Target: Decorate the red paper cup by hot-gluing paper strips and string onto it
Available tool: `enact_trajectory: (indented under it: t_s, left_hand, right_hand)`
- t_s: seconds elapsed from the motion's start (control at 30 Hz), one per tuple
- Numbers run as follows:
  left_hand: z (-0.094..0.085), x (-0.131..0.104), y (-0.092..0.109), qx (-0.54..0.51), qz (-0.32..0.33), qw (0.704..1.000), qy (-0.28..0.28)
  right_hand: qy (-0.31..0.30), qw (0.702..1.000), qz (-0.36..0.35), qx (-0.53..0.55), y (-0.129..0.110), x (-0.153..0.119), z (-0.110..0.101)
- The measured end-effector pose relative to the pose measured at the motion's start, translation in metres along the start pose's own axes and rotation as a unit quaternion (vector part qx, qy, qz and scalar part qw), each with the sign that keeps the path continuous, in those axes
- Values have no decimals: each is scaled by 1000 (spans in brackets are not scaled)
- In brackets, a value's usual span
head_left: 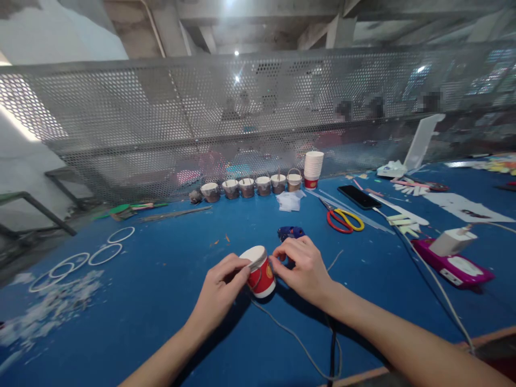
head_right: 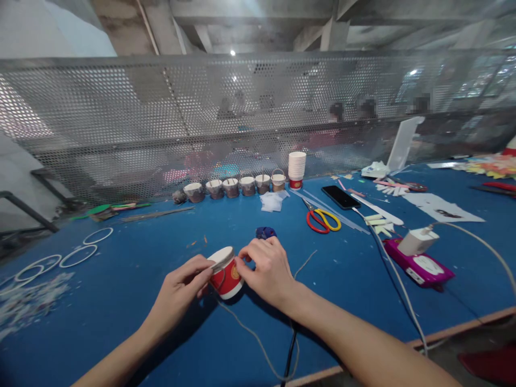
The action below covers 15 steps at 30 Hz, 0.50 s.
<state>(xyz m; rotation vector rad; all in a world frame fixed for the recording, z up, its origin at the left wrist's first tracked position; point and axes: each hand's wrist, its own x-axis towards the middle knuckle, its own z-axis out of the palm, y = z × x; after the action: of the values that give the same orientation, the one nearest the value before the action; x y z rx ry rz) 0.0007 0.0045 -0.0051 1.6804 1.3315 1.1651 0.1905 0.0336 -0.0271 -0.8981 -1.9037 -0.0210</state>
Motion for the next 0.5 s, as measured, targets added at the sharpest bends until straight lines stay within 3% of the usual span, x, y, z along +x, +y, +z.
enact_trajectory:
  t_s: [0.13,0.3,0.5]
  left_hand:
    - [-3,2,-1,-29,-24,999,8]
    - [0,0,0,-56,-30,998,1]
    - [7,-4,4,-50,-23,997,-51]
  right_hand:
    - [-7,999,41,28,-5,-1,-2]
    - [-42,997,30,57,-15,-8,4]
    - [-34,998,28,33,-14,-11,11]
